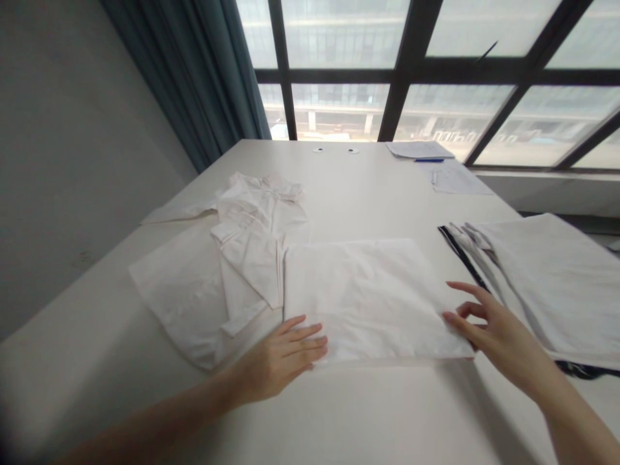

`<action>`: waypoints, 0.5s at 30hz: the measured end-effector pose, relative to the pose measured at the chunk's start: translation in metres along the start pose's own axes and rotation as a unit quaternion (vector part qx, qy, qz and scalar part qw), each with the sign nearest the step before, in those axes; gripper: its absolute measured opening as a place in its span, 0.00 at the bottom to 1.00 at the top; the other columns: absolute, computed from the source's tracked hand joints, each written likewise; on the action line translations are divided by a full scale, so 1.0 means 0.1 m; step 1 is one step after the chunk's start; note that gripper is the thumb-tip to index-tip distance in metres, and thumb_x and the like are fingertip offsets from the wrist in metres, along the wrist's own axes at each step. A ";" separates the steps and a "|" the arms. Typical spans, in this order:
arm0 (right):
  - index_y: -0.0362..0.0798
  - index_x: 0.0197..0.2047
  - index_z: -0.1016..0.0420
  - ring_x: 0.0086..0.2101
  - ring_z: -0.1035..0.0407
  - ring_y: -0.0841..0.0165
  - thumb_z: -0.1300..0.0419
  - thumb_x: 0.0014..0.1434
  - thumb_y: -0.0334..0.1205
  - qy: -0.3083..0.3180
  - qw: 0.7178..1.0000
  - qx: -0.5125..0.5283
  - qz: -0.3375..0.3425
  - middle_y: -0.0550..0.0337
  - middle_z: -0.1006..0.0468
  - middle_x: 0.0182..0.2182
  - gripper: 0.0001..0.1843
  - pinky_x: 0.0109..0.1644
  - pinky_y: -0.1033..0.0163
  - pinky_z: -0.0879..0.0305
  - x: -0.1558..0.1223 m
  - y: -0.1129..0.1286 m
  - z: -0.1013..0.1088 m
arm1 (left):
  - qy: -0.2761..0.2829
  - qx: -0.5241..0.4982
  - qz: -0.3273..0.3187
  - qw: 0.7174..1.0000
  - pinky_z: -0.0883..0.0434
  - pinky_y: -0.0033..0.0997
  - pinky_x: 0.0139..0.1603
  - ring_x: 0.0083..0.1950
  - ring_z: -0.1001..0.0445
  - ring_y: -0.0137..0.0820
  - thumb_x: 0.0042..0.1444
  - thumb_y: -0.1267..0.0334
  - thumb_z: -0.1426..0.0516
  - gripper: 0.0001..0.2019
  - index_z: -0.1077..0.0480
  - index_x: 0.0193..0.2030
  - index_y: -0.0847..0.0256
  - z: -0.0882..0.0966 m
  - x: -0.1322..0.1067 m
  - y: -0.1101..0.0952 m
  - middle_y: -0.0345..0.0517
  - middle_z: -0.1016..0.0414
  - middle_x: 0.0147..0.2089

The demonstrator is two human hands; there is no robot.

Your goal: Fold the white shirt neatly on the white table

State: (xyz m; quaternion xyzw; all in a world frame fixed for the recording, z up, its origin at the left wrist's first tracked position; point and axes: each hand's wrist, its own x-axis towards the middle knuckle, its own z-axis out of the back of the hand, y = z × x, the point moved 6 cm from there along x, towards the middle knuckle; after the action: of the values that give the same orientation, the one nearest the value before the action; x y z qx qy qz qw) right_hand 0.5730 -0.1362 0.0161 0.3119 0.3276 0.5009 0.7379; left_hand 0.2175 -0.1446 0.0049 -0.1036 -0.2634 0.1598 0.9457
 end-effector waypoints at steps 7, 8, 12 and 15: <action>0.51 0.59 0.35 0.29 0.28 0.60 0.35 0.43 0.62 0.014 0.998 0.004 -0.064 0.58 0.25 0.28 0.43 0.27 0.60 0.31 -0.14 -0.22 -0.20 | -0.020 -0.011 0.000 1.000 0.46 0.36 0.69 0.62 0.31 0.30 0.67 0.72 0.51 0.10 0.31 0.50 0.64 0.01 -0.02 0.02 0.45 0.21 0.51; 0.51 0.58 0.34 0.31 0.27 0.59 0.35 0.43 0.62 0.007 0.998 0.001 -0.068 0.56 0.24 0.30 0.42 0.28 0.60 0.31 -0.15 -0.22 -0.21 | -0.022 -0.015 0.003 1.000 0.45 0.36 0.69 0.62 0.31 0.30 0.67 0.72 0.51 0.11 0.31 0.51 0.64 0.01 -0.02 0.03 0.46 0.21 0.51; 0.50 0.54 0.33 0.31 0.27 0.59 0.34 0.41 0.60 0.001 0.998 0.019 -0.059 0.56 0.22 0.30 0.39 0.31 0.59 0.31 -0.15 -0.18 -0.21 | -0.016 -0.028 0.012 0.999 0.44 0.37 0.69 0.61 0.30 0.30 0.66 0.74 0.52 0.12 0.31 0.51 0.64 0.01 -0.02 0.04 0.47 0.21 0.50; 0.50 0.49 0.32 0.29 0.27 0.60 0.33 0.40 0.59 -0.006 0.996 0.070 -0.061 0.57 0.21 0.30 0.35 0.30 0.60 0.31 -0.10 -0.18 -0.21 | -0.010 -0.031 0.012 0.999 0.45 0.38 0.69 0.61 0.31 0.30 0.66 0.73 0.51 0.11 0.31 0.49 0.64 0.02 -0.02 0.03 0.47 0.21 0.50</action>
State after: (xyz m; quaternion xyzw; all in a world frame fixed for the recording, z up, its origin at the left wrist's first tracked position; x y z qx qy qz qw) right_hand 0.5628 -0.1482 -0.0092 0.3454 0.3755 0.4292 0.7454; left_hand 0.2143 -0.1422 0.0052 -0.1345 -0.2766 0.1635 0.9374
